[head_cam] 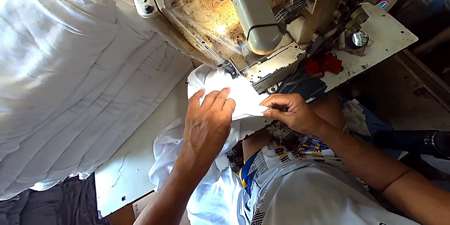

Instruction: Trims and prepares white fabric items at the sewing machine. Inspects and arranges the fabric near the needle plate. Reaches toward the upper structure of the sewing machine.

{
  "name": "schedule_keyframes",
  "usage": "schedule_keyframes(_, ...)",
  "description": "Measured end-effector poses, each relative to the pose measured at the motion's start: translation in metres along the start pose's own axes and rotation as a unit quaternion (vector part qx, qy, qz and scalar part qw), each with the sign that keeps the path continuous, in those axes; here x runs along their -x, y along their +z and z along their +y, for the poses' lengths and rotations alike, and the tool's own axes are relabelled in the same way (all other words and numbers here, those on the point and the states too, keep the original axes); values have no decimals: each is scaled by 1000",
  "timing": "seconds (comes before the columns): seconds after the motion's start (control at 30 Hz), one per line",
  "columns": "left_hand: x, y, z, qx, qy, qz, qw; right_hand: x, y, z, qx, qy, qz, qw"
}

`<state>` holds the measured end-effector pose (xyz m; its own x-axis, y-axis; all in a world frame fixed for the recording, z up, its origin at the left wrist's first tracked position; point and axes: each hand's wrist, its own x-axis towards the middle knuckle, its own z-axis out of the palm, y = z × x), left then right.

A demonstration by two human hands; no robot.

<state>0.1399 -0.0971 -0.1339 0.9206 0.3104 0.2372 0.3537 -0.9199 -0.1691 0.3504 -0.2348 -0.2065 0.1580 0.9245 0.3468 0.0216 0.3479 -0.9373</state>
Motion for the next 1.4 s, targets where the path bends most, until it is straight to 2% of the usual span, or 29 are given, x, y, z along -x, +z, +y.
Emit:
schedule_keyframes(0.23, -17, 3, -31, 0, 24, -15, 1000, -30, 4, 9, 11, -13, 21, 1000)
schedule_keyframes(0.47, -23, 7, -56, 14, 43, 12, 999, -56, 12, 16, -8, -68, 29, 997)
schedule_keyframes(0.63, -15, -21, -76, 46, 19, -40, 998, -61, 13, 18, 10, -62, 37, 997)
schedule_keyframes(0.7, -9, -37, -80, 39, 16, -35, 999, -61, 13, 19, 11, -64, 37, 997)
schedule_keyframes(0.77, -3, -52, -74, 62, 43, -5, 997, -63, 11, 18, 27, -72, 18, 997)
schedule_keyframes(0.87, 3, -58, -45, 180, 92, 37, 979, -59, 2, 0, 129, -93, -80, 984)
schedule_keyframes(0.97, 10, -40, -15, 292, 113, 44, 949, -41, 1, -19, 164, -126, -154, 966)
schedule_keyframes(1.07, 13, -8, 5, 359, 101, 71, 925, -23, 2, -13, 176, -137, -157, 962)
schedule_keyframes(1.1, 13, 2, 9, 336, 90, 93, 933, -18, 2, -8, 179, -135, -147, 963)
schedule_keyframes(1.17, 14, 16, 12, 207, 67, 136, 967, -10, 0, -3, 174, -118, -123, 970)
schedule_keyframes(1.23, 16, 27, 5, 95, 43, 113, 988, -3, -3, -4, 157, -95, -95, 978)
schedule_keyframes(1.4, 17, 29, -5, 40, 24, 92, 995, 6, -7, -4, 142, -74, -66, 985)
